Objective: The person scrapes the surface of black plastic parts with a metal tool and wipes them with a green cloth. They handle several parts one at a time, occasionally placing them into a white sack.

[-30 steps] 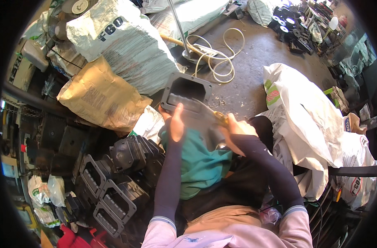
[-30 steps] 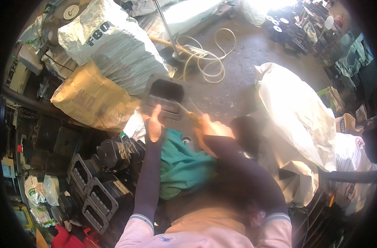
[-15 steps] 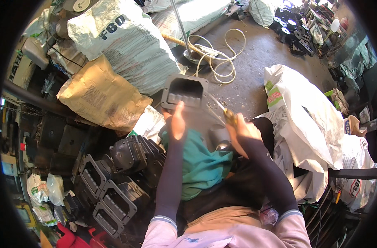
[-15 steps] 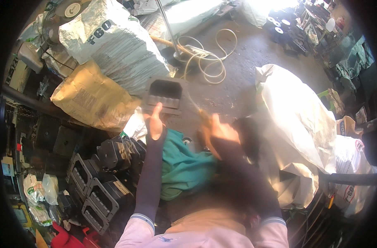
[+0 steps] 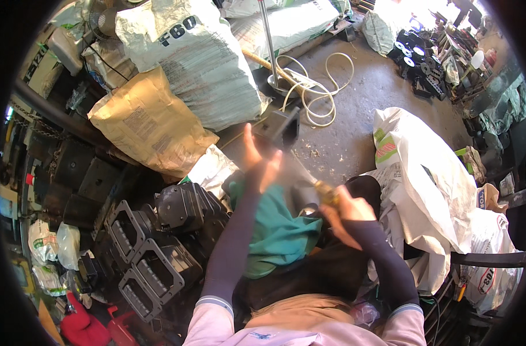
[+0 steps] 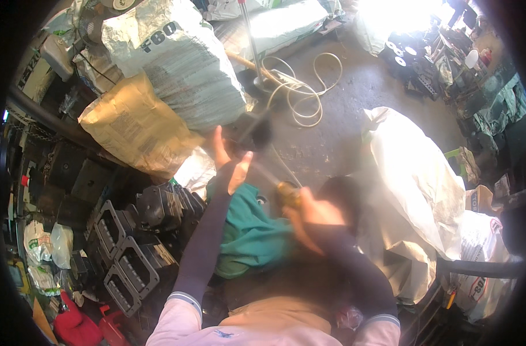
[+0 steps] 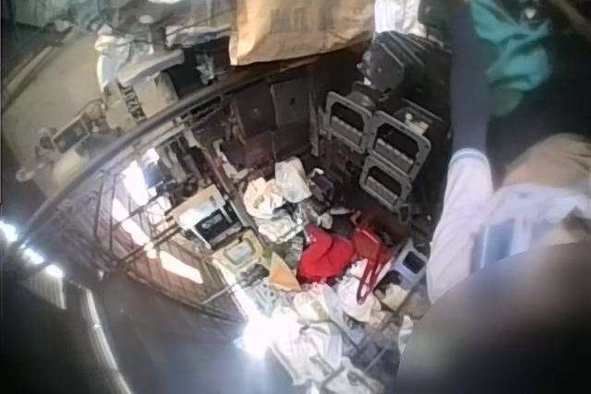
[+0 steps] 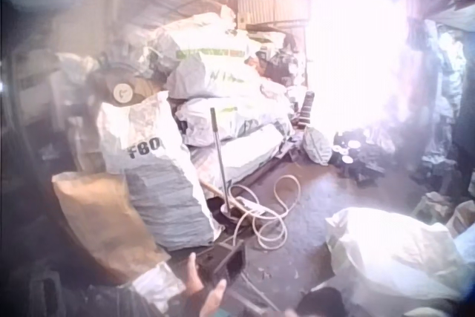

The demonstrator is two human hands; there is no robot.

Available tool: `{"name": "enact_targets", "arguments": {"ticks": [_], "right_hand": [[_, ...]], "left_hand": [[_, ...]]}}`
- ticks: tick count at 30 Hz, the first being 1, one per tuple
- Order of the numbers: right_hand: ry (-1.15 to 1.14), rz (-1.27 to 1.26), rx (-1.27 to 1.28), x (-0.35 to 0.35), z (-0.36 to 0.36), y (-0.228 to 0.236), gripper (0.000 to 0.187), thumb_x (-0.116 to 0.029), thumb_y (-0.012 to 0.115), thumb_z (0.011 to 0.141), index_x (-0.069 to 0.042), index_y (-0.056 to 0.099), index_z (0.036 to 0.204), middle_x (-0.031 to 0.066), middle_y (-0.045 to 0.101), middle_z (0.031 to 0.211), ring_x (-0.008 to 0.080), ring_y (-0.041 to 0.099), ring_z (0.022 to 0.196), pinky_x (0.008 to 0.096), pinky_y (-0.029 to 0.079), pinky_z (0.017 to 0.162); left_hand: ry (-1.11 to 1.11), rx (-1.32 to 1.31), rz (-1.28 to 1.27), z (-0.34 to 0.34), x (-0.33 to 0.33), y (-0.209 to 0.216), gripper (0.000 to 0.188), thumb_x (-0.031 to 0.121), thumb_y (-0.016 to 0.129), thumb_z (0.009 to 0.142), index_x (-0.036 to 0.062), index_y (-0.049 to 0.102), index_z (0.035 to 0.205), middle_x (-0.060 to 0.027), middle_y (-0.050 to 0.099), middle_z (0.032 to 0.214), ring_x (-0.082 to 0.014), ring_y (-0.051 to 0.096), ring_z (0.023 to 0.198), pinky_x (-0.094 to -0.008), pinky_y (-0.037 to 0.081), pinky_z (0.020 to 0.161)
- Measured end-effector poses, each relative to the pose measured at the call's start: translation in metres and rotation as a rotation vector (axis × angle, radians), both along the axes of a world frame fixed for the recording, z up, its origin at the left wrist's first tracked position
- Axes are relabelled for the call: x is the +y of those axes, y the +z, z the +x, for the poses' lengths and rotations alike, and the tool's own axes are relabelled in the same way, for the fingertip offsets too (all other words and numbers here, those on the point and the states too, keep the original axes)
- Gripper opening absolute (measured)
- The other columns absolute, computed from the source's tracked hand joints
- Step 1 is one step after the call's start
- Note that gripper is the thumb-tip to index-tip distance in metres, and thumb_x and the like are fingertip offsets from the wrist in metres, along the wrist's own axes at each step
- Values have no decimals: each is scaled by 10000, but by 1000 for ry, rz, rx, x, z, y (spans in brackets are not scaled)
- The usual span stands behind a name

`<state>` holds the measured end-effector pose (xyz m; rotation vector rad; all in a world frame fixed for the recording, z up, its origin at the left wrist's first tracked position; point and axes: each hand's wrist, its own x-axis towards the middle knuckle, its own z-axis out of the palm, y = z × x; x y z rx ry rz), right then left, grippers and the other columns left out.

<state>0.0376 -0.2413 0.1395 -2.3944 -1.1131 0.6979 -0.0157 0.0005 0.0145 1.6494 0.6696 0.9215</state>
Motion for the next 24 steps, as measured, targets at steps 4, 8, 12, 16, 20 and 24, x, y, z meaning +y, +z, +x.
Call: {"name": "enact_targets", "arguments": {"ticks": [4, 8, 12, 16, 20, 24], "right_hand": [[-74, 27, -68, -5, 3, 14, 328, -280, 634, 923, -20, 470, 1036, 283, 647, 754, 483, 642, 753, 538, 504, 668], [-225, 112, -154, -2, 12, 16, 358, -319, 641, 916, -29, 479, 1050, 285, 647, 759, 501, 638, 773, 539, 508, 687], [53, -93, -46, -7, 14, 12, 362, -325, 640, 919, -38, 478, 1068, 290, 647, 765, 497, 636, 761, 544, 500, 675], [-234, 85, -66, -10, 24, 17, 344, -304, 632, 926, -25, 489, 1068, 306, 646, 810, 503, 632, 834, 540, 493, 737], [-75, -9, -40, -8, 19, 26, 337, -288, 622, 928, -16, 483, 1070, 313, 642, 813, 504, 630, 831, 542, 491, 745], [-49, 82, -77, -3, 29, 24, 316, -261, 618, 926, -5, 491, 1060, 307, 645, 818, 495, 636, 823, 519, 500, 734]], "left_hand": [[-40, 114, 455, -4, 14, 1, 838, -9, 681, 706, 15, 341, 1472, -234, 497, 1382, -402, 430, 1345, -478, 308, 1159], [-112, 104, 800, -9, 23, -4, 757, -76, 584, 626, 22, 470, 1368, -204, 523, 1354, -385, 441, 1345, -554, 259, 1170], [-123, 76, 1033, -13, 23, -5, 594, -81, 578, 693, 26, 507, 1273, -219, 527, 1339, -413, 446, 1334, -567, 274, 1159], [-235, 56, 1221, -13, 20, 2, 393, 26, 617, 793, 74, 541, 1175, -231, 552, 1299, -431, 506, 1276, -561, 354, 1113], [-278, -18, 1336, -7, 17, 9, 313, 119, 658, 822, 119, 566, 1121, -220, 597, 1216, -406, 581, 1182, -553, 440, 1039], [-294, -16, 1383, -11, 12, 8, 299, 68, 630, 834, 141, 555, 1114, -204, 584, 1256, -384, 564, 1210, -550, 412, 1070]]}}
